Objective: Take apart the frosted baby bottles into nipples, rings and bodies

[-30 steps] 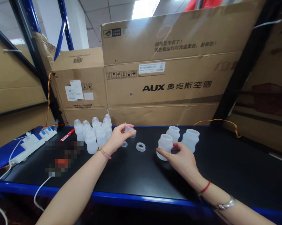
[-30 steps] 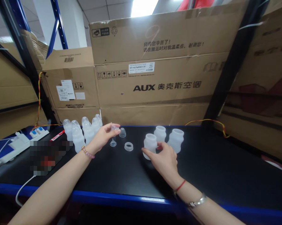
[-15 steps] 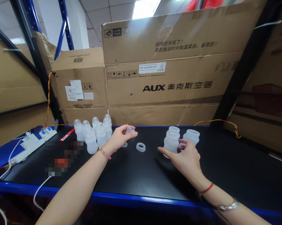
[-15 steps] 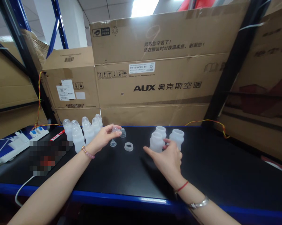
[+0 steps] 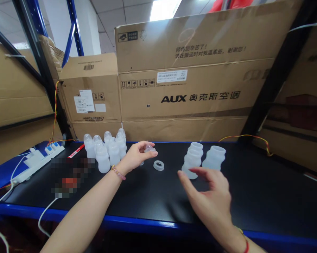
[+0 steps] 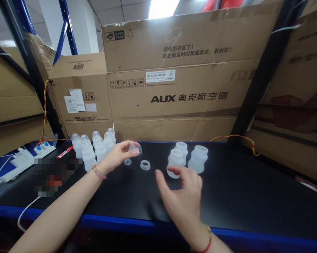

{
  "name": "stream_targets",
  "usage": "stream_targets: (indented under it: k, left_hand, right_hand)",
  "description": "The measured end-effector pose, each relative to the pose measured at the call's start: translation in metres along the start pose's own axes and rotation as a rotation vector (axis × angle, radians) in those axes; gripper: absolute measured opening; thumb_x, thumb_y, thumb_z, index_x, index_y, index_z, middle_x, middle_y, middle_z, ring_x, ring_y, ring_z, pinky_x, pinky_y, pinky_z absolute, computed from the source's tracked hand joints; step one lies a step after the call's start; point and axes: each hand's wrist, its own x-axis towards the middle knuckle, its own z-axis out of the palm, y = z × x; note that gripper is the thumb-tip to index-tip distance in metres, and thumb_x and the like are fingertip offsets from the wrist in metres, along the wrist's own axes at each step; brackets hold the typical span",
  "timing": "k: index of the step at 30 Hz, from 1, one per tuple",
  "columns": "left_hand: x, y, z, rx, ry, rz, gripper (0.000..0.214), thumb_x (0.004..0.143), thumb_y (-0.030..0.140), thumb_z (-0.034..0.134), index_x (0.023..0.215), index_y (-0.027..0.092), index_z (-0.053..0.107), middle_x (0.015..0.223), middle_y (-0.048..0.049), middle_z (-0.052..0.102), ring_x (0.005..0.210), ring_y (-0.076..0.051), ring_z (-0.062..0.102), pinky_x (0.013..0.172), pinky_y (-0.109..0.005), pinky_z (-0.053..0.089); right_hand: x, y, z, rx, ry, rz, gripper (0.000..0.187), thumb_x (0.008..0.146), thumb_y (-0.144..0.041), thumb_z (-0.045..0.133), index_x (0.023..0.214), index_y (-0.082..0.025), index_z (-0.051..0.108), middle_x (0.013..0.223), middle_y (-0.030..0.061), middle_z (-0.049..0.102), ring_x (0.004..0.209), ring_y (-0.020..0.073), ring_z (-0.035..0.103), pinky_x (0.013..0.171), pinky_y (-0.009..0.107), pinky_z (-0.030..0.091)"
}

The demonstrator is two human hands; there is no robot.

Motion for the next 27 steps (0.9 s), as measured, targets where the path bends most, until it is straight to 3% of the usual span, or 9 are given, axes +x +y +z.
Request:
stream_targets:
  k: [1,3,7,9,11,16,21,24,27]
  left_hand:
    - [-0.001,0.002,0.0,-0.028,-0.022,0.004,0.043,0.069,0.032,0.082,0.105,0.013,0.068,0.097,-0.008,0.069,0.088,-0.017,0.063,0.086,-0.034,0.046]
    - [-0.004,0.007,0.001,-0.076,-0.081,0.011,0.045,0.066,0.029,0.084,0.106,0.014,0.068,0.103,-0.0093,0.07,0.093,-0.018,0.064,0.089,-0.035,0.047]
    - [-0.008,0.013,-0.001,-0.082,-0.205,-0.002,0.044,0.064,0.027,0.085,0.103,0.016,0.07,0.107,-0.0102,0.07,0.094,-0.019,0.064,0.084,-0.033,0.049]
    - [-0.008,0.012,-0.002,-0.079,-0.253,-0.041,0.043,0.063,0.027,0.086,0.102,0.016,0.071,0.1,-0.0092,0.07,0.09,-0.018,0.065,0.082,-0.033,0.05]
    - [-0.007,0.009,-0.002,-0.109,-0.278,-0.084,0.046,0.061,0.027,0.087,0.101,0.016,0.07,0.094,-0.0079,0.071,0.087,-0.018,0.066,0.082,-0.034,0.05]
    - [-0.003,0.002,-0.001,-0.121,-0.235,-0.108,0.044,0.055,0.027,0.09,0.093,0.013,0.07,0.088,-0.0075,0.072,0.084,-0.019,0.067,0.087,-0.038,0.05]
    - [-0.003,0.002,-0.004,-0.035,-0.25,-0.19,0.042,0.059,0.032,0.089,0.094,0.014,0.074,0.088,-0.0064,0.072,0.078,-0.015,0.065,0.081,-0.033,0.052]
    - [-0.002,0.004,-0.011,-0.125,-0.317,-0.337,0.043,0.062,0.037,0.087,0.097,0.015,0.074,0.092,-0.0074,0.072,0.083,-0.016,0.066,0.081,-0.033,0.053]
    - [-0.001,0.008,-0.021,-0.301,-0.349,-0.377,0.041,0.065,0.037,0.086,0.096,0.013,0.074,0.098,-0.0115,0.073,0.092,-0.02,0.068,0.087,-0.037,0.053]
  right_hand:
    - [-0.002,-0.005,0.003,0.038,-0.095,0.034,0.045,0.067,-0.064,0.065,0.084,-0.023,0.061,0.085,0.0103,0.06,0.087,0.0285,0.055,0.082,0.043,0.045]
    - [-0.001,-0.015,0.012,0.173,-0.287,0.235,0.05,0.064,-0.065,0.066,0.09,-0.022,0.062,0.084,0.0088,0.062,0.08,0.0258,0.055,0.068,0.037,0.044]
    - [0.01,-0.039,0.027,0.437,-0.854,0.781,0.053,0.083,-0.066,0.039,0.07,-0.019,0.06,0.06,0.0034,0.054,0.051,0.0132,0.042,0.05,0.028,0.029]
    - [0.019,-0.051,0.031,0.53,-0.979,0.985,0.054,0.086,-0.063,0.036,0.068,-0.018,0.059,0.056,0.0008,0.049,0.046,0.0104,0.039,0.046,0.025,0.022]
    - [0.028,-0.059,0.036,0.638,-0.972,1.07,0.05,0.088,-0.057,0.035,0.068,-0.018,0.057,0.056,-0.0005,0.048,0.045,0.0095,0.039,0.045,0.024,0.024]
    - [0.042,-0.05,0.055,0.62,-0.757,0.987,0.032,0.083,-0.042,0.058,0.062,-0.018,0.053,0.052,-0.0027,0.046,0.045,0.008,0.039,0.044,0.023,0.023]
    - [0.037,-0.032,0.069,0.705,-0.758,0.905,0.024,0.071,-0.031,0.075,0.063,-0.017,0.058,0.046,-0.0063,0.041,0.045,0.0064,0.032,0.044,0.023,0.021]
    - [0.035,-0.033,0.071,0.75,-0.767,1.006,0.021,0.076,-0.025,0.071,0.062,-0.018,0.056,0.046,-0.0057,0.043,0.045,0.0064,0.034,0.044,0.021,0.025]
    - [0.038,-0.037,0.071,0.912,-0.776,1.039,0.02,0.08,-0.028,0.069,0.066,-0.018,0.058,0.049,-0.0049,0.048,0.045,0.0061,0.038,0.045,0.02,0.029]
